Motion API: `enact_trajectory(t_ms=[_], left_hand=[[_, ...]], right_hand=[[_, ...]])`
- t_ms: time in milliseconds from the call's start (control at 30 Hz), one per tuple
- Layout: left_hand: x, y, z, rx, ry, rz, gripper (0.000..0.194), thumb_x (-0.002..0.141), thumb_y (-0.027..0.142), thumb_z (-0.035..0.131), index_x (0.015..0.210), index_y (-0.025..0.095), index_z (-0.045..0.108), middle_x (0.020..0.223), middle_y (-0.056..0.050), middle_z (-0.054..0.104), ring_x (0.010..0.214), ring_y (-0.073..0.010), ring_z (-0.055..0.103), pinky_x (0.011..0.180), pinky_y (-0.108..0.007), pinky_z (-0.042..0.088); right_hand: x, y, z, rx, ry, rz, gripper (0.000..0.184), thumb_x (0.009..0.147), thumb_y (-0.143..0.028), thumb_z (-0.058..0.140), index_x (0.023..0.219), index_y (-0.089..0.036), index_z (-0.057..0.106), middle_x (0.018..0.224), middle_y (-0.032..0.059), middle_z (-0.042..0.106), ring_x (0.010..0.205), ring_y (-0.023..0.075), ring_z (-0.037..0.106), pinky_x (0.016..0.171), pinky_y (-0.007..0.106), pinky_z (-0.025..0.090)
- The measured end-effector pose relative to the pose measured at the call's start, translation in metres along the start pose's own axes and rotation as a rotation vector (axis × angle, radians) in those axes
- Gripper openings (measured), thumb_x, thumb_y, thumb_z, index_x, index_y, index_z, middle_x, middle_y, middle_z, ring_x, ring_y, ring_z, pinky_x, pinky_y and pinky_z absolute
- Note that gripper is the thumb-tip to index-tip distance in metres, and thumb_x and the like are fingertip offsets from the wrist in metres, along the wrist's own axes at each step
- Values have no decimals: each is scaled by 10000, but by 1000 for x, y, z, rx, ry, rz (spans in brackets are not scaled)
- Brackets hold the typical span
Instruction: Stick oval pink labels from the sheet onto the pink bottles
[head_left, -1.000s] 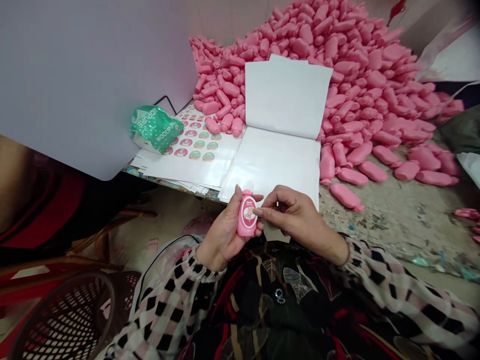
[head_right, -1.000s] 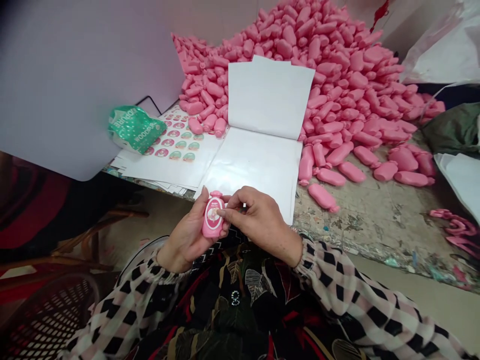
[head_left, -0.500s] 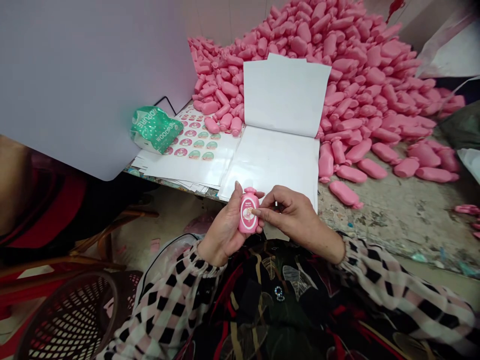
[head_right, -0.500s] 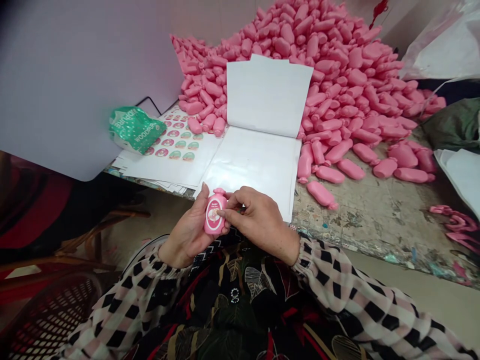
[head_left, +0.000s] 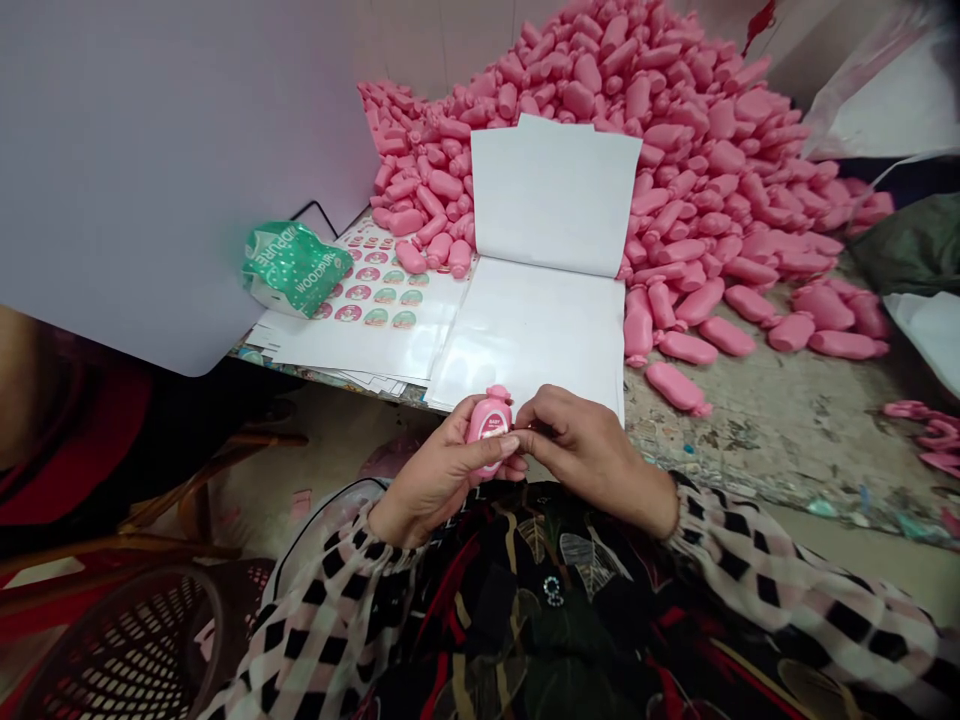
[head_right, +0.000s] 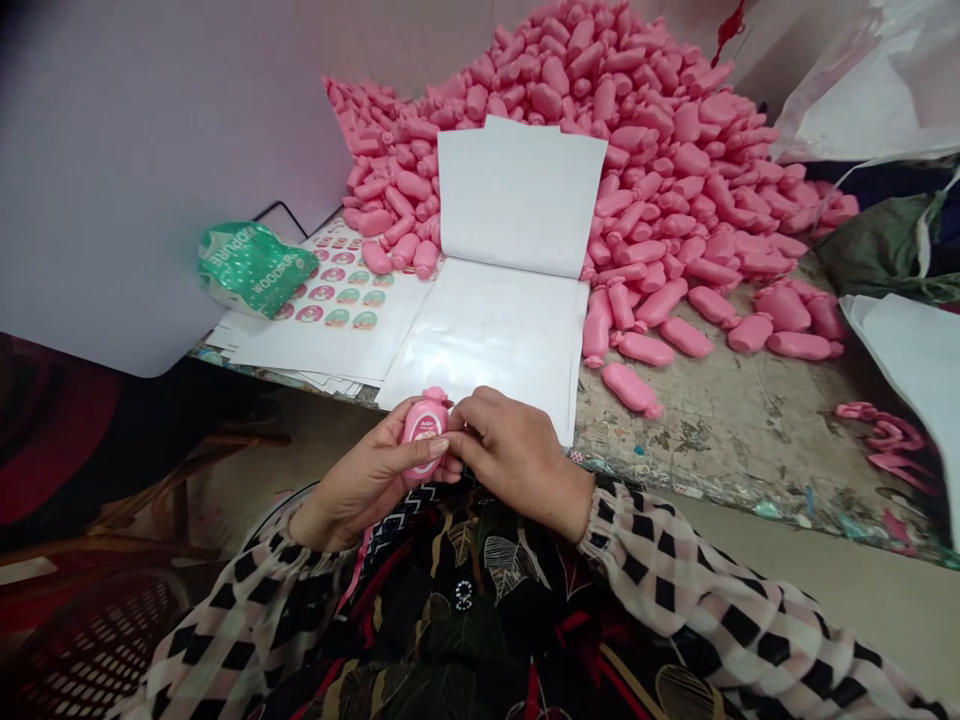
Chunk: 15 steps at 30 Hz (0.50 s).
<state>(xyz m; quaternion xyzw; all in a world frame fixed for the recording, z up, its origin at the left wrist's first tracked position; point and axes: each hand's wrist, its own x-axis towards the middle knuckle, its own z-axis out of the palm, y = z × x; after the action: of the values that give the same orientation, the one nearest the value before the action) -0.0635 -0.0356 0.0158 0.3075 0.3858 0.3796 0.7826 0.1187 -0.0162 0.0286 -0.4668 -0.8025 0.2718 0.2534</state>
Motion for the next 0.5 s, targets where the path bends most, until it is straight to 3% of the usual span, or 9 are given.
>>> enact_trajectory(t_ms=[67,167,333,400,500], left_hand=[[0,-1,-1,33,-7,-12,435,792,229,654,1183,214,462,848,-41,642,701,-148,657,705,-315,535],[1,-4,3,72,-30,-27,419,804,250,635,1184,214,461,885,-54,655,679,-148,658,668,-319,547],[7,-14,13,191,-87,-21,305,818,286,607,1086,188,500,651,14,605,490,-104,581,438,-196,467],[6,-16,11,242,-39,-2,286,815,324,606,1044,183,509,662,9,611,457,-89,548,384,-171,418],[-4,-17,-2,282,105,2,324,794,347,623,1044,186,495,696,1,628,428,-79,520,342,-154,364]], right_hand=[[2,4,-9,-53,73,19,169,889,-342,519,823,-208,598,807,15,572,684,126,507,619,277,382],[3,6,-13,47,174,86,202,833,-414,592,867,-215,590,809,10,568,696,133,513,625,278,398],[1,0,7,230,84,129,323,779,-462,638,993,-230,573,869,6,585,741,133,528,638,262,420],[1,3,10,229,95,158,311,799,-475,611,986,-229,583,829,-2,578,720,128,526,623,255,415],[-1,23,-4,111,164,162,309,789,-476,623,965,-222,610,816,1,577,706,130,524,632,267,407]])
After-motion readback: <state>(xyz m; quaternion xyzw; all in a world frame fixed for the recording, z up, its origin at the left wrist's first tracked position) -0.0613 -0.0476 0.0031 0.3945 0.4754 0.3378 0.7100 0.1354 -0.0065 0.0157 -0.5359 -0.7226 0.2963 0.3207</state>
